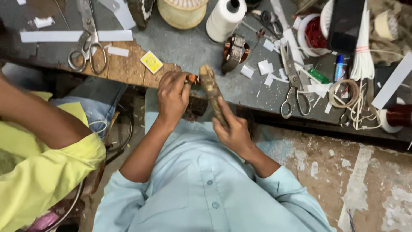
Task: The person assembles small electrical components by hand, using a wooden mallet to tap parts into place and scissors to trim wires. They handle copper-wound cores, white insulating strips, and thin wires, repeatedly tapping and adjusting the assembly on a cluttered workbench.
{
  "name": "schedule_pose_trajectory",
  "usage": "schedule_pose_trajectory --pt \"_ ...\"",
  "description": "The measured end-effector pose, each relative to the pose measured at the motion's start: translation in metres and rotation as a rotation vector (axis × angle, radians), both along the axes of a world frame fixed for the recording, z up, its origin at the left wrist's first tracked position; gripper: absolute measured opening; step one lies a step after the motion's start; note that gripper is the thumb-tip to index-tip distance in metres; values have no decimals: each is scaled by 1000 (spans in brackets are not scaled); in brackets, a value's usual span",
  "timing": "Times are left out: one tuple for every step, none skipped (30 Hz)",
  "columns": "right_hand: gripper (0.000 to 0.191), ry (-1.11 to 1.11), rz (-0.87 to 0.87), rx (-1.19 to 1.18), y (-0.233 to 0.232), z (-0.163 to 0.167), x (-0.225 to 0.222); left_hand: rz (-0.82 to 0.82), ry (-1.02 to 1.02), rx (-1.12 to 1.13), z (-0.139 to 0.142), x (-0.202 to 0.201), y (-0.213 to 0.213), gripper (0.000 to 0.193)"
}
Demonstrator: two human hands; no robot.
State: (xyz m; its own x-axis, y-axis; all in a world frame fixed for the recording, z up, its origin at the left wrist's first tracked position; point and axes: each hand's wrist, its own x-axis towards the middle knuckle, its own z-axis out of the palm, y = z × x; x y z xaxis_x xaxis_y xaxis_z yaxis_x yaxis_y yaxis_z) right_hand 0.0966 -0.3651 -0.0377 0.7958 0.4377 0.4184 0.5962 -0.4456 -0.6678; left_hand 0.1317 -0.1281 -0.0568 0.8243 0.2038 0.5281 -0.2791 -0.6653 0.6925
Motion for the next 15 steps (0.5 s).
schedule_pose_trajectory --pt "59 122 -21 45 3 -2 0 -4 -11 10 1 0 2 27" --pt "63 247 -41 82 3 -3 1 -7 -19 13 1 0 1 27" --pt "63 69 -34 154 7 -3 2 -2 -14 11 2 0 2 27" --pt "64 -100 -31 221 9 -2 2 -4 1 4 2 0 2 27" --pt "64 -272 -30 288 11 0 3 -8 13 -1 4 -1 2 27" --pt "64 -48 -29 128 13 3 3 1 -3 0 3 -2 2 27" --pt "64 166 -26 -36 13 7 2 6 -26 2 3 -2 2 26" --pt "64 382 -17 -199 13 11 2 12 -46 6 4 -3 3 26" --pt "66 359 -50 -100 11 15 2 1 -25 14 5 -2 3 26" --pt "68 334 -75 -2 8 19 3 -3 -5 23 7 -1 4 26" --pt "69 320 -103 94 4 21 2 -9 26 29 10 1 6 27" --pt "68 237 -115 115 0 23 3 -52 107 72 13 4 8 28" --pt "67 148 -124 140 -3 22 5 -94 182 119 18 9 11 29" --pt "66 61 -138 162 -5 20 6 -140 258 165 23 16 15 30" --pt "65 123 -141 181 -7 17 7 -174 298 206 30 23 18 31"
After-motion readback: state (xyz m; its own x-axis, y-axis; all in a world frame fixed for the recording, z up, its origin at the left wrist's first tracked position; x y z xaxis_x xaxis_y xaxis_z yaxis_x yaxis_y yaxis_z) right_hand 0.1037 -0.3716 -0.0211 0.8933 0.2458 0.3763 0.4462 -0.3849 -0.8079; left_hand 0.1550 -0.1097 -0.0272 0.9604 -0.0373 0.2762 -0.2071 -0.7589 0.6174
